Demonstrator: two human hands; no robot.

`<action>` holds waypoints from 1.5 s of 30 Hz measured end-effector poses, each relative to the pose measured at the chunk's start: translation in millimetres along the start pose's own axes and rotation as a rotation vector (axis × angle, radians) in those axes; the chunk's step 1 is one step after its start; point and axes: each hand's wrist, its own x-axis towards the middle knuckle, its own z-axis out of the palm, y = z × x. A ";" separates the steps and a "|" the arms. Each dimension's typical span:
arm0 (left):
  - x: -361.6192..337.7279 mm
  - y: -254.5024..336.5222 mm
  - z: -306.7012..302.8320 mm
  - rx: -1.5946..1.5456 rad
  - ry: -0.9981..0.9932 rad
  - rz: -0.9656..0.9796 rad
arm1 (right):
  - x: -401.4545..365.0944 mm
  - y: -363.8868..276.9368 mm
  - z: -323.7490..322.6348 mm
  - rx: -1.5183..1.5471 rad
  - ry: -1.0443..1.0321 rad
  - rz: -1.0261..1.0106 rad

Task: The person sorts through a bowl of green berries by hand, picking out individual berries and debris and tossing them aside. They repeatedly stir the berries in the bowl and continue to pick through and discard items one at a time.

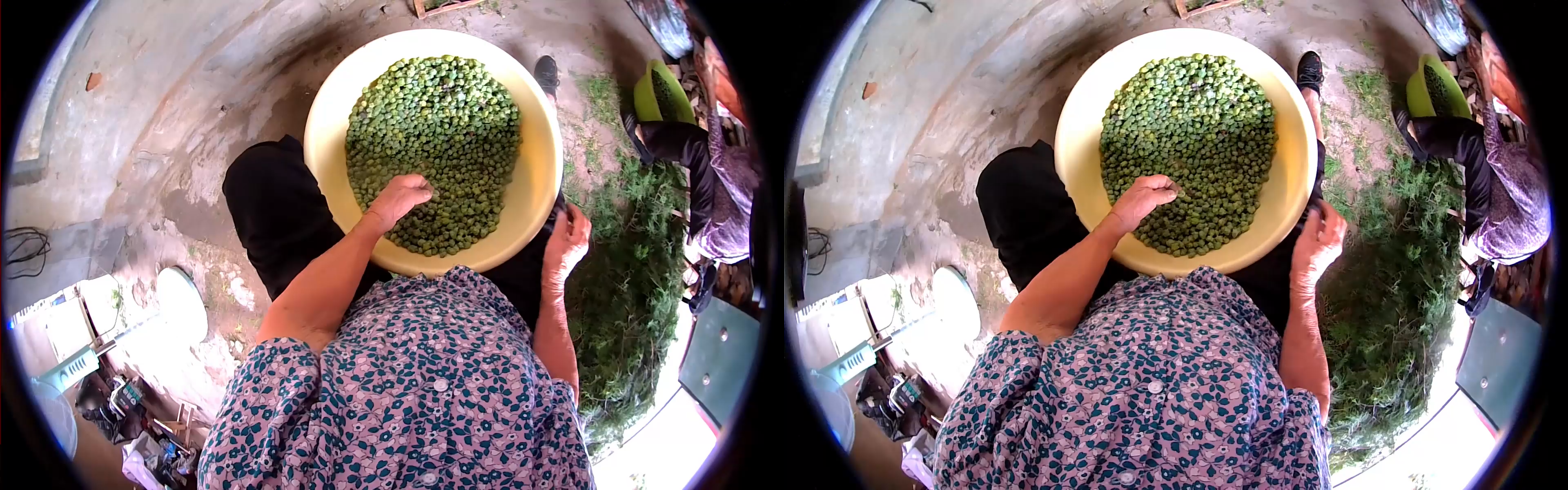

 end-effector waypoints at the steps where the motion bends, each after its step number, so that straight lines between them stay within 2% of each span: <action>1: -3.1 8.4 2.8 0.002 -0.010 0.005 | -0.7 -12.0 0.1 0.051 -0.035 -0.113; 2: -4.9 16.1 5.3 -0.026 -0.028 0.013 | -3.7 -21.1 4.8 0.239 -0.147 -0.080; 3: -6.5 20.9 7.7 -0.054 -0.045 0.022 | -5.6 -26.9 11.3 0.301 -0.263 -0.178; 4: -6.4 22.5 13.6 -0.097 -0.009 0.038 | -11.3 -29.8 22.5 0.433 -0.499 -0.017; 6: -8.9 28.3 18.6 -0.072 -0.040 0.074 | -22.7 -40.8 49.4 0.520 -0.704 -0.043; 7: -10.7 32.7 20.6 -0.050 -0.069 0.103 | -28.9 -52.7 55.0 0.485 -0.705 -0.184; 8: -13.9 37.6 22.4 -0.021 -0.069 0.124 | -32.4 -65.8 53.0 0.522 -0.892 0.038; 9: -14.9 39.9 21.5 0.045 -0.098 0.097 | -44.4 -53.0 70.8 0.671 -0.823 -0.033; 12: -16.3 32.9 22.5 0.009 -0.165 0.084 | -49.9 -56.3 65.5 0.533 -0.832 -0.007; 15: -13.2 25.7 24.4 0.145 -0.123 0.151 | -55.6 -45.1 64.8 0.401 -0.769 -0.119; 17: -10.5 28.4 25.1 0.181 -0.121 0.171 | -57.5 -29.4 68.0 0.262 -0.683 -0.290; 19: -9.2 29.9 24.2 0.220 -0.124 0.194 | -56.2 -25.4 66.7 0.251 -0.662 -0.265; 21: -8.0 25.9 26.0 0.285 -0.010 0.395 | -53.1 -27.4 64.1 0.177 -0.550 -0.467; 23: -10.6 28.5 30.7 0.395 0.037 0.464 | -51.5 -21.2 69.6 0.285 -0.567 -0.302; 25: -16.8 36.0 41.6 0.465 0.048 0.490 | -44.3 -41.1 53.8 0.707 -0.873 0.336; 27: -19.6 42.9 52.5 0.513 0.008 0.536 | -48.6 -34.2 51.4 0.901 -1.023 0.480; 29: -21.5 44.9 59.1 0.719 0.112 0.657 | -53.7 -27.0 54.3 0.974 -1.079 0.565; 31: -18.6 41.1 61.7 0.740 0.133 0.677 | -51.7 -31.4 50.9 1.083 -1.036 0.670; 35: -17.1 39.8 61.1 0.677 0.153 0.724 | -47.8 -39.3 44.9 1.044 -0.970 0.679; 39: -18.5 38.6 67.5 0.642 0.129 0.688 | -47.8 -29.6 42.5 1.070 -0.927 0.753; 41: -23.4 39.3 68.8 0.592 0.156 0.538 | -42.7 -32.0 32.1 0.998 -0.792 0.687; 42: -24.2 36.7 67.2 0.593 0.160 0.536 | -35.6 -35.5 22.6 0.998 -0.689 0.683; 43: -22.9 32.6 64.4 0.686 0.078 0.535 | -25.2 -35.8 10.9 0.977 -0.614 0.661; 44: -21.6 27.5 63.2 0.775 -0.010 0.531 | -15.2 -22.6 4.0 0.961 -0.539 0.584; 45: -19.8 20.6 62.2 0.776 -0.009 0.534 | -7.9 -5.6 0.5 1.053 -0.412 0.602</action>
